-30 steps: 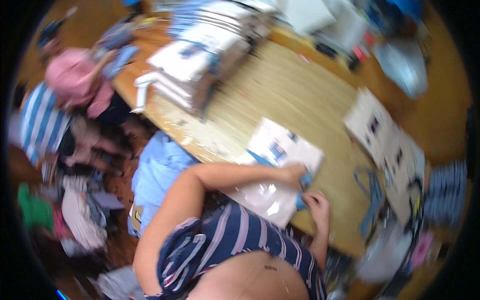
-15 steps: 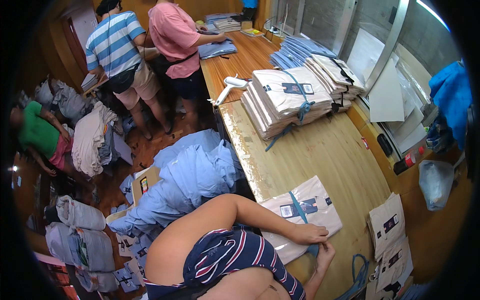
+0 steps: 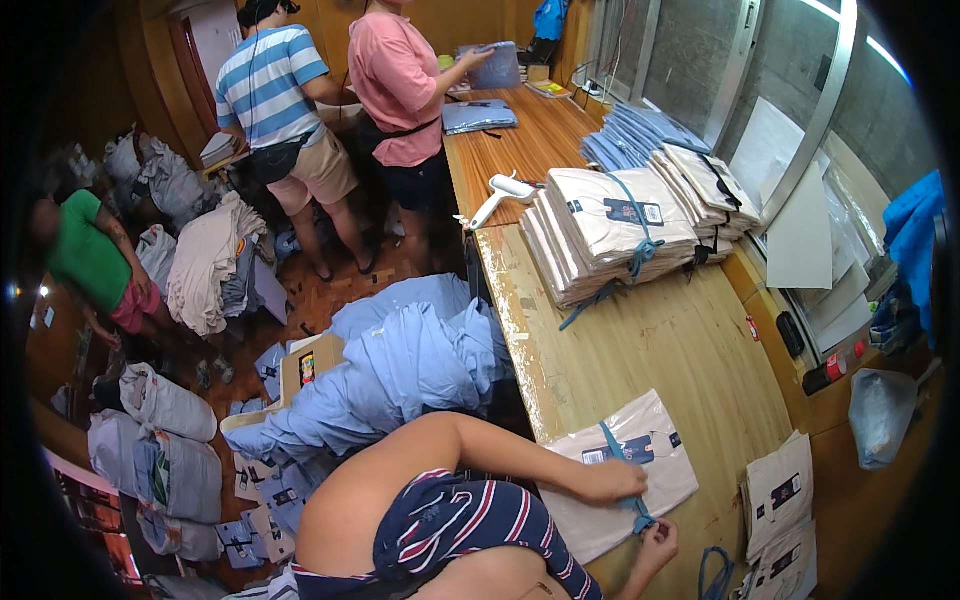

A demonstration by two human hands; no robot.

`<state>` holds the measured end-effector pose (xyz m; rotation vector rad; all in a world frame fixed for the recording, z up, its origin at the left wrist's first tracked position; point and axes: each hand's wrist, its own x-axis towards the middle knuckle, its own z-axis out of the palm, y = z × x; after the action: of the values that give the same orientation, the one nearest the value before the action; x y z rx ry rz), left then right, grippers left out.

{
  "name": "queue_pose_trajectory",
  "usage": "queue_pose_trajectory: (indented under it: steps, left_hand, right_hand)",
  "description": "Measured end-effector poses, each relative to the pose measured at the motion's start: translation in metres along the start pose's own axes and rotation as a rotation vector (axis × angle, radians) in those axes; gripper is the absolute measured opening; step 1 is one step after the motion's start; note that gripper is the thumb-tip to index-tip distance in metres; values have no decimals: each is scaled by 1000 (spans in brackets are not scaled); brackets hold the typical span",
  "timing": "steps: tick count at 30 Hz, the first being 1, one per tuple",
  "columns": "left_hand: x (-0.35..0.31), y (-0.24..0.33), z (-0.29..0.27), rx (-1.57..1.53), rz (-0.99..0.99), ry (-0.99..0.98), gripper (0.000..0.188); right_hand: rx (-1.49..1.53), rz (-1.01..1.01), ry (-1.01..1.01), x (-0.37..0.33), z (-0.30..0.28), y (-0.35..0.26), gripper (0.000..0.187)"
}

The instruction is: The person ties bundles of packaged shirts using blue ribbons, stacks them, and places the bundles on the floor.

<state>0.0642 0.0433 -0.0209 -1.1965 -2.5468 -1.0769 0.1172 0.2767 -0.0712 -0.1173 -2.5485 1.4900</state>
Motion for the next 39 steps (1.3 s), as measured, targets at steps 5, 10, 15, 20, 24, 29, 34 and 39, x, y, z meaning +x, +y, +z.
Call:
queue_pose_trajectory:
  steps: [5, 10, 15, 20, 24, 29, 34, 39]
  left_hand:
    - [-22, -14, -76, 241, -617, 289, 53]
    - [-48, -35, -64, -519, -869, -61, 58]
    - [-59, -30, -54, -779, -849, -117, 57]
    - [-66, -34, -46, -773, -779, -77, 57]
    - [-67, -36, -43, -708, -776, -90, 57]
    - [-68, -39, -40, -702, -797, -92, 57]
    - [-67, -35, -46, -703, -799, -114, 59]
    - [-68, -41, -45, -634, -764, -61, 63]
  right_hand:
    - [526, 462, -68, -20, -12, -15, 26]
    - [724, 402, -196, -45, 26, -61, 38]
    - [750, 432, -164, -44, 33, -103, 40]
    - [749, 394, -195, -43, 32, -112, 41]
    - [700, 384, -169, -43, 35, -102, 40]
    - [670, 403, -172, -42, 35, -96, 42]
    - [691, 378, -191, -43, 36, -104, 44]
    - [898, 484, -110, -45, 36, -93, 43]
